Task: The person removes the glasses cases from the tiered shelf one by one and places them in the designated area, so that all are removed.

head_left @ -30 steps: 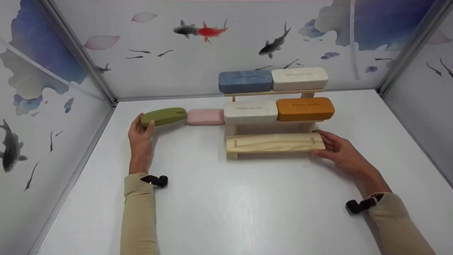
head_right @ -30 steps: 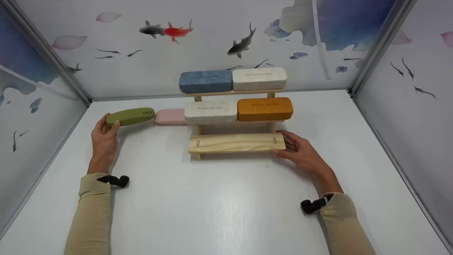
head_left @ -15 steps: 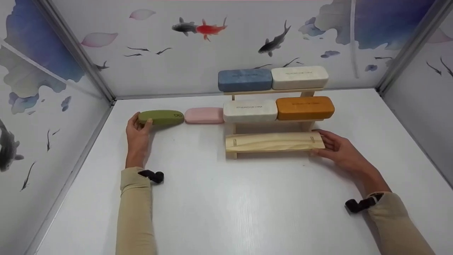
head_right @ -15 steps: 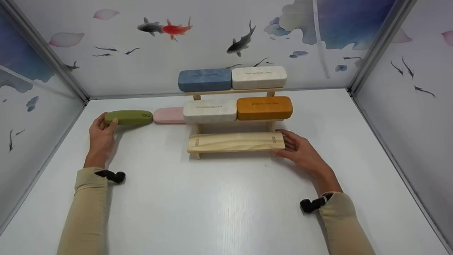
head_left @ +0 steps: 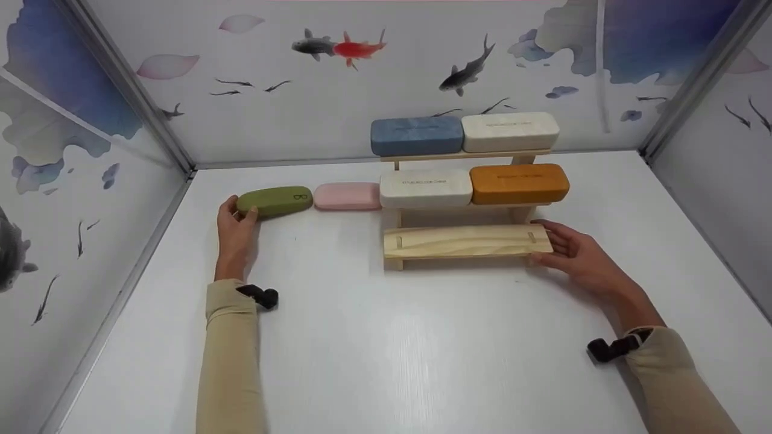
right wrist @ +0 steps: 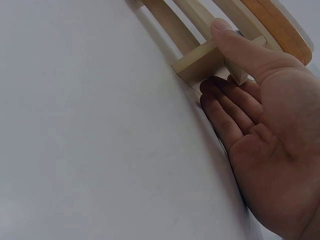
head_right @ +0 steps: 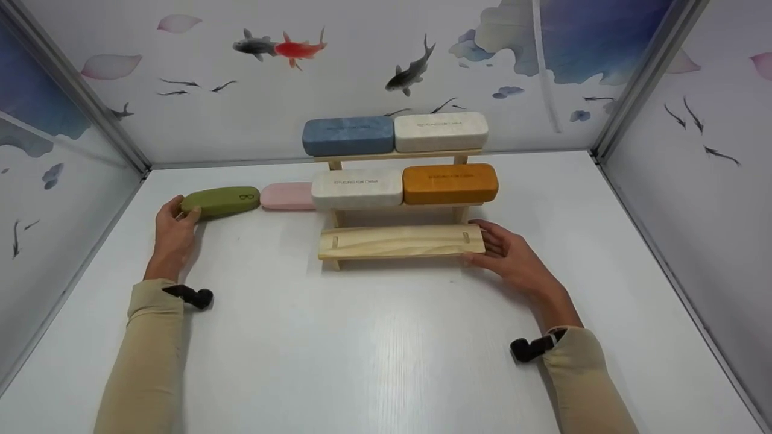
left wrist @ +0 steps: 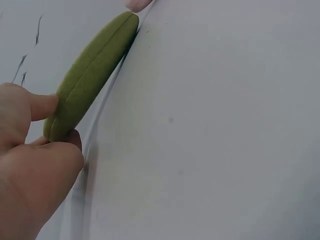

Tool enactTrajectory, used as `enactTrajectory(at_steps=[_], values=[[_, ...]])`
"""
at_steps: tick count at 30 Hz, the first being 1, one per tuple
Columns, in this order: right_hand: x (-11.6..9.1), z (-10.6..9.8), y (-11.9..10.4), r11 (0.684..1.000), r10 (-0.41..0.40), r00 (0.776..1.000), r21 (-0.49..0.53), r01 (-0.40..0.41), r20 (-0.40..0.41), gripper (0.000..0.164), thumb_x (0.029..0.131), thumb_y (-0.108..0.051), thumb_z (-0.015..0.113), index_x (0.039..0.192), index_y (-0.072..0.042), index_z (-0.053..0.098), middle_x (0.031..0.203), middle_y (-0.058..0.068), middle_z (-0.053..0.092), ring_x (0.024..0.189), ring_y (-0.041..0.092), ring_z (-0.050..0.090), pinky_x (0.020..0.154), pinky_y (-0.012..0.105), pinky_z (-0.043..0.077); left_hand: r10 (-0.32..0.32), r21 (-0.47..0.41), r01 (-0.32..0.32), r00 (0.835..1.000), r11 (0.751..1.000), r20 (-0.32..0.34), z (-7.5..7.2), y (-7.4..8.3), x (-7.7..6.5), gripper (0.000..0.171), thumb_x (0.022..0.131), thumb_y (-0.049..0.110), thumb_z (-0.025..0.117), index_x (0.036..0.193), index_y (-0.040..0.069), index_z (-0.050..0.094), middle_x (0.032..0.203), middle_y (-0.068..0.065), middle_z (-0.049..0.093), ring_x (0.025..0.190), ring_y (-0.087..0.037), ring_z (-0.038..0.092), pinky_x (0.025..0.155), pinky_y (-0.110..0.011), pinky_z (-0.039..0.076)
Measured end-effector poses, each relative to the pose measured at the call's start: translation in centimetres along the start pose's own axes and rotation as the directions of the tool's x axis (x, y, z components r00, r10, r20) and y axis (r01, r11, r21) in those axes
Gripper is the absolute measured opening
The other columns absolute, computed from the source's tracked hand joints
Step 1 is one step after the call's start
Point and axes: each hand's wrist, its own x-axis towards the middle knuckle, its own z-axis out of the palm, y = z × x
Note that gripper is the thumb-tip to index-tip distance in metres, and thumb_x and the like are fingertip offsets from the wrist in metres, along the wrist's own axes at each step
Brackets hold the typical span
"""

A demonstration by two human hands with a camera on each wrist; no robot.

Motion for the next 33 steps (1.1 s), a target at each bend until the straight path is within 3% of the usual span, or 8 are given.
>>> enactTrajectory(at_steps=[6,13,18,24,28,33], values=[[0.0,0.0,0.0,1.000,-0.001,1.000,0.010,0.001,0.000,0.079,0.103,-0.021,0.078,0.170,-0.013,0.036,0.169,0.023,0.044,0.133,-0.001,0.064,0.103,0.016,0.057,0.012,0.149,-0.011,1.000,0.989,-0.004,0.7,0.2,0.3,0.068,0.117,0.020,0.044,0.174,0.005,0.009,0.181,-0.015,0.019,0.167,-0.025,0.024,0.137,-0.034,0.026],[-0.1,0.0,-0.3,0.999,-0.006,1.000,0.043,0.005,0.005,0.080,0.103,-0.017,0.077,0.170,-0.009,0.034,0.170,0.026,0.040,0.134,-0.004,0.061,0.103,0.016,0.057,0.059,0.258,-0.049,0.998,0.965,-0.029,1.6,0.1,0.5,0.068,0.116,0.012,0.041,0.174,0.003,0.006,0.181,-0.019,0.014,0.169,-0.028,0.015,0.139,-0.038,0.016],[-0.1,0.0,-0.2,0.999,-0.003,1.000,0.033,0.003,0.004,0.080,0.103,-0.019,0.077,0.170,-0.010,0.033,0.171,0.025,0.041,0.135,-0.005,0.060,0.103,0.015,0.057,0.098,0.303,-0.081,0.994,0.949,-0.041,2.2,0.2,0.5,0.070,0.114,0.008,0.044,0.173,0.003,0.008,0.179,-0.022,0.017,0.169,-0.031,0.017,0.140,-0.040,0.016],[-0.1,0.0,-0.1,0.999,-0.014,1.000,0.036,0.014,0.007,0.081,0.104,-0.018,0.076,0.171,-0.008,0.032,0.171,0.026,0.040,0.135,-0.005,0.060,0.103,0.015,0.057,0.105,0.300,-0.088,0.994,0.950,-0.040,2.2,0.4,0.2,0.075,0.113,0.011,0.050,0.173,0.003,0.007,0.179,-0.022,0.017,0.169,-0.032,0.016,0.140,-0.041,0.016],[-0.1,0.0,0.0,0.999,-0.014,1.000,0.036,0.014,0.005,0.082,0.103,-0.017,0.077,0.171,-0.008,0.031,0.170,0.025,0.041,0.135,-0.004,0.061,0.104,0.016,0.057,0.130,0.285,-0.101,0.988,0.953,-0.083,2.8,0.8,-0.1,0.074,0.112,0.014,0.054,0.173,0.003,0.014,0.178,-0.021,0.021,0.169,-0.032,0.017,0.139,-0.042,0.018],[-0.1,0.1,-0.1,1.000,-0.012,1.000,0.029,0.012,-0.001,0.082,0.103,-0.018,0.078,0.171,-0.010,0.032,0.169,0.023,0.044,0.135,-0.002,0.062,0.103,0.016,0.057,0.176,0.147,-0.151,0.968,0.978,-0.177,4.7,3.0,-0.9,0.065,0.110,0.018,0.059,0.168,0.007,0.030,0.172,-0.016,0.032,0.163,-0.029,0.028,0.135,-0.040,0.028]])
